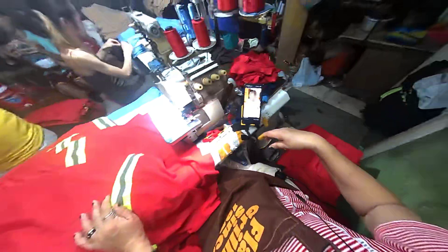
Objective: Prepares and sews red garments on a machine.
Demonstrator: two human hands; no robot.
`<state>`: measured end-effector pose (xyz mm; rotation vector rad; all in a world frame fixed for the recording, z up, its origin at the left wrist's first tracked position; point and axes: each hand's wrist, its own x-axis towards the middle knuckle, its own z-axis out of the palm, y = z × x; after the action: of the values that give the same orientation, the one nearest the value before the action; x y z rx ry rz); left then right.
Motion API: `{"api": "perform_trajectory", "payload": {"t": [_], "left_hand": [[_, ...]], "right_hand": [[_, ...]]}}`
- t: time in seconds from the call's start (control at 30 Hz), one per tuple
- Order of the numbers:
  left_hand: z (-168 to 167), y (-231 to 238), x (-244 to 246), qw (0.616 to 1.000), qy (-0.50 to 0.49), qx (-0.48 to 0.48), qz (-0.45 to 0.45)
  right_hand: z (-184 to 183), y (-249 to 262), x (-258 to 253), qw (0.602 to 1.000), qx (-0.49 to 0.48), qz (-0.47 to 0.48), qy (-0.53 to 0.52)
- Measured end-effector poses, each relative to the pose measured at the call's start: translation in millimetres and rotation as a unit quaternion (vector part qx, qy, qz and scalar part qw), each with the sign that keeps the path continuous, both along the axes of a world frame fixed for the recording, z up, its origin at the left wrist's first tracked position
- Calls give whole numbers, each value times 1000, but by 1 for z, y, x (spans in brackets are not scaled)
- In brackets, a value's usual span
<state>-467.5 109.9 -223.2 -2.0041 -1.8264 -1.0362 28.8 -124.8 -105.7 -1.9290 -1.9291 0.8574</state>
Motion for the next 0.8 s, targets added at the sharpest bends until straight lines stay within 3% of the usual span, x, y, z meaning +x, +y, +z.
{"api": "perform_trajectory", "payload": {"t": [0.37,0.43,0.57,0.8], "left_hand": [[-1,1,0,1000,-18,20,6],[-2,1,0,1000,-15,19,12],[0,-1,1,1000,-5,14,18],[1,-3,3,999,15,19,24]], "right_hand": [[-17,16,-8,994,112,-9,-1],[-20,21,-13,984,160,-54,-62],[-37,41,-11,914,290,-142,-247],[-54,80,2,887,311,-156,-302]]}}
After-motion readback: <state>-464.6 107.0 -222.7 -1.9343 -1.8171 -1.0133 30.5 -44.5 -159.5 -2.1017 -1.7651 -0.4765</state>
